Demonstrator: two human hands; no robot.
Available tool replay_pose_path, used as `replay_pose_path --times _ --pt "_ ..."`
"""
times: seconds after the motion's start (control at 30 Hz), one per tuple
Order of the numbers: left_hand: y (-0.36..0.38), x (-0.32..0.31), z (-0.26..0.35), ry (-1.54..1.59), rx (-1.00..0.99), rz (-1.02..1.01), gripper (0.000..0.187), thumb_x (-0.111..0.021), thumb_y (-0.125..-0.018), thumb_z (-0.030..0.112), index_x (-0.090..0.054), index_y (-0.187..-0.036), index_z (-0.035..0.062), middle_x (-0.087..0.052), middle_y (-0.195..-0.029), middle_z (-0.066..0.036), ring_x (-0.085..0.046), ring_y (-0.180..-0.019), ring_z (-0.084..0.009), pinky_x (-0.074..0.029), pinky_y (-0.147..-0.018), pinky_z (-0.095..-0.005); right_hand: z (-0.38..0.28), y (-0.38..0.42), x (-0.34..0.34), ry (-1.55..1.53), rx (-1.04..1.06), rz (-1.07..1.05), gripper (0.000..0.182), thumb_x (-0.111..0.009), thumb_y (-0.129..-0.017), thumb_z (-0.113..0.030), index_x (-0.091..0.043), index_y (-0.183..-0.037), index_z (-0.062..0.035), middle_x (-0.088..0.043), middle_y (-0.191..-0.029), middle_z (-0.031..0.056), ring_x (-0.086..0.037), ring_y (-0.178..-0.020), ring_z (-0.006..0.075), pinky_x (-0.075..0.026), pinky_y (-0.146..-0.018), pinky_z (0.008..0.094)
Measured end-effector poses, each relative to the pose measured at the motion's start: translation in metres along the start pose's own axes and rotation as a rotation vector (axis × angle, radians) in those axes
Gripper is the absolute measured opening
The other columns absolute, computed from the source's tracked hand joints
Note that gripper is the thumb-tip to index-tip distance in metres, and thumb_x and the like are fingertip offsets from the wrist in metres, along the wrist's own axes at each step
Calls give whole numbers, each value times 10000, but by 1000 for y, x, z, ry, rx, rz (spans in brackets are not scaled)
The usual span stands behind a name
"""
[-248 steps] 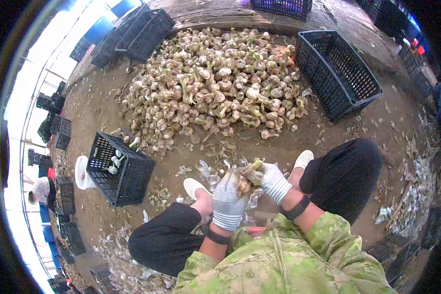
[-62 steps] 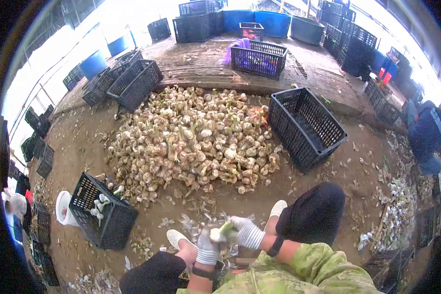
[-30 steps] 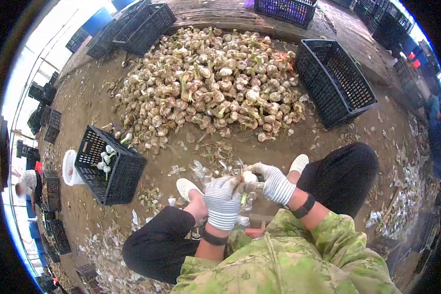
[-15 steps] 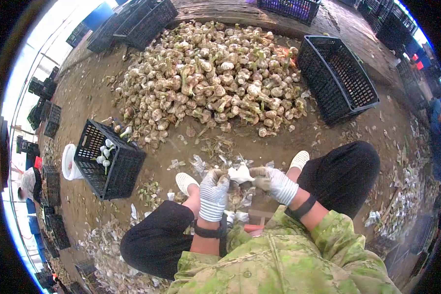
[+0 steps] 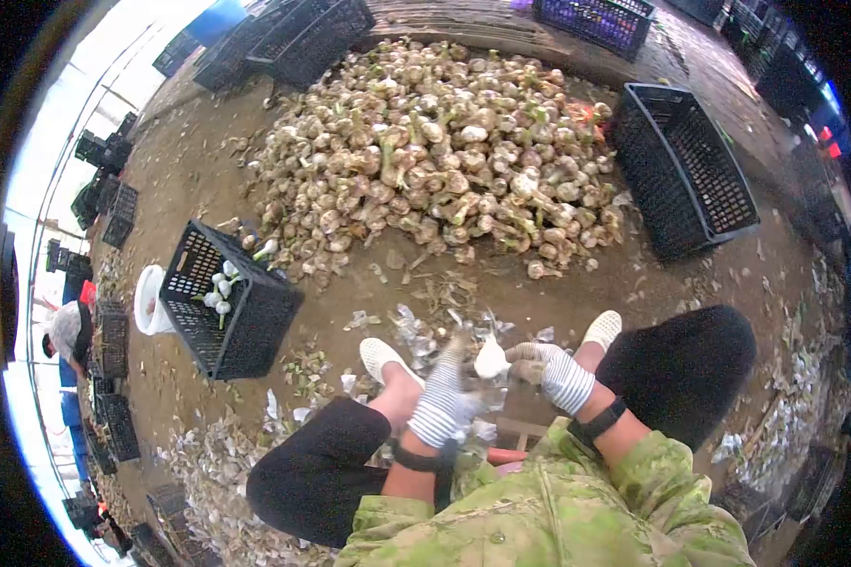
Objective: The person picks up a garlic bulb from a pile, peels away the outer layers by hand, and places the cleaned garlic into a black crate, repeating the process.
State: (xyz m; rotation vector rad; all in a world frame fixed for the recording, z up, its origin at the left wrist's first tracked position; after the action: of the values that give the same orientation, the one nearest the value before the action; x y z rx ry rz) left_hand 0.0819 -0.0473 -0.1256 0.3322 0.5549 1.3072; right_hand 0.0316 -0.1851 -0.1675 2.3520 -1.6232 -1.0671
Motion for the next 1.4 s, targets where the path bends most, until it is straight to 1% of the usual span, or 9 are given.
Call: replay_pose_path --times 0.03,0.13,0.17,0.23,0.3,0.43,0.77,0.97,1.4 --pt "10 -21 16 -512 -591 -200 404 -653 -788 211 -488 -1121 51 -511 -899 -62 -527 -775 -209 -490 -711 -289 0 -2 0 238 -74 147 341 -514 -882 -123 -442 -1175 36 -621 -902 95 -594 -758 150 -481 -670 257" --pt "-53 17 -86 768 382 -106 255 -582 -837 170 -513 -1043 36 -548 -916 -67 -538 -741 -163 -496 -652 -252 -24 -8 -19 240 -30 158 381 -520 -882 -163 -430 -1197 32 -630 -884 83 -587 -756 144 -476 -655 242" --pt "-43 36 14 346 -29 -109 166 -562 -844 142 -528 -959 27 -550 -853 -57 -534 -690 -147 -477 -585 -211 -32 -11 -21 177 20 143 387 -510 -889 -186 -430 -1199 29 -628 -904 83 -585 -762 140 -476 -647 236" --pt "-70 110 59 1019 -223 -221 335 -582 -834 194 -476 -1124 64 -552 -1008 -133 -570 -828 -179 -518 -704 -284 -37 -21 -17 105 69 128 394 -501 -895 -209 -429 -1202 27 -626 -924 82 -582 -767 136 -476 -639 229" --pt "-41 133 148 789 -667 -55 581 -606 -800 390 -394 -1252 91 -491 -1176 -97 -500 -1036 -249 -435 -880 -407 -25 -29 -1 74 4 192 425 -491 -899 -253 -421 -1214 24 -616 -977 98 -580 -775 136 -488 -647 241" --pt "-153 220 94 -309 -388 620 676 -643 -760 352 -385 -1272 -7 -440 -1258 -188 -415 -1171 -297 -337 -970 -388 -20 -44 1 -2 140 191 286 -502 -868 -122 -531 -1102 39 -620 -991 85 -580 -865 125 -480 -728 261" --pt "-294 126 -26 -1146 -184 252 338 -570 -777 174 -549 -1106 103 -497 -1135 -212 -524 -990 -353 -443 -836 -379 51 -49 48 -309 -72 258 407 -565 -841 -82 -452 -1208 51 -596 -1024 123 -560 -901 165 -456 -792 287" --pt "-155 26 63 -873 -613 275 270 -614 -752 263 -597 -897 36 -561 -707 -158 -541 -688 -343 -441 -652 -423 -47 -25 31 296 90 602 371 -648 -794 -129 -555 -1135 -14 -627 -1005 79 -572 -886 123 -463 -785 275" --pt "45 -67 82 -868 -878 -26 539 -752 -636 154 -536 -1100 -14 -580 -1007 -173 -569 -924 -312 -466 -799 -373 -83 24 -2 27 450 409 140 -632 -819 -161 -605 -866 -32 -615 -810 34 -552 -750 83 -471 -659 251"
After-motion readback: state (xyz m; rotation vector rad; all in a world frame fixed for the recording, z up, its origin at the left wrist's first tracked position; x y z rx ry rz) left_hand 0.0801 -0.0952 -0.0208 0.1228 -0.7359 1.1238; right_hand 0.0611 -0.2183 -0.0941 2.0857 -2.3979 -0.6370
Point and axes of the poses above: each hand's wrist, its own y-axis away from the middle knuckle, its own x-axis out of the back of the hand, z = x × y, the point moved 9 cm from there along -y, towards the middle knuckle
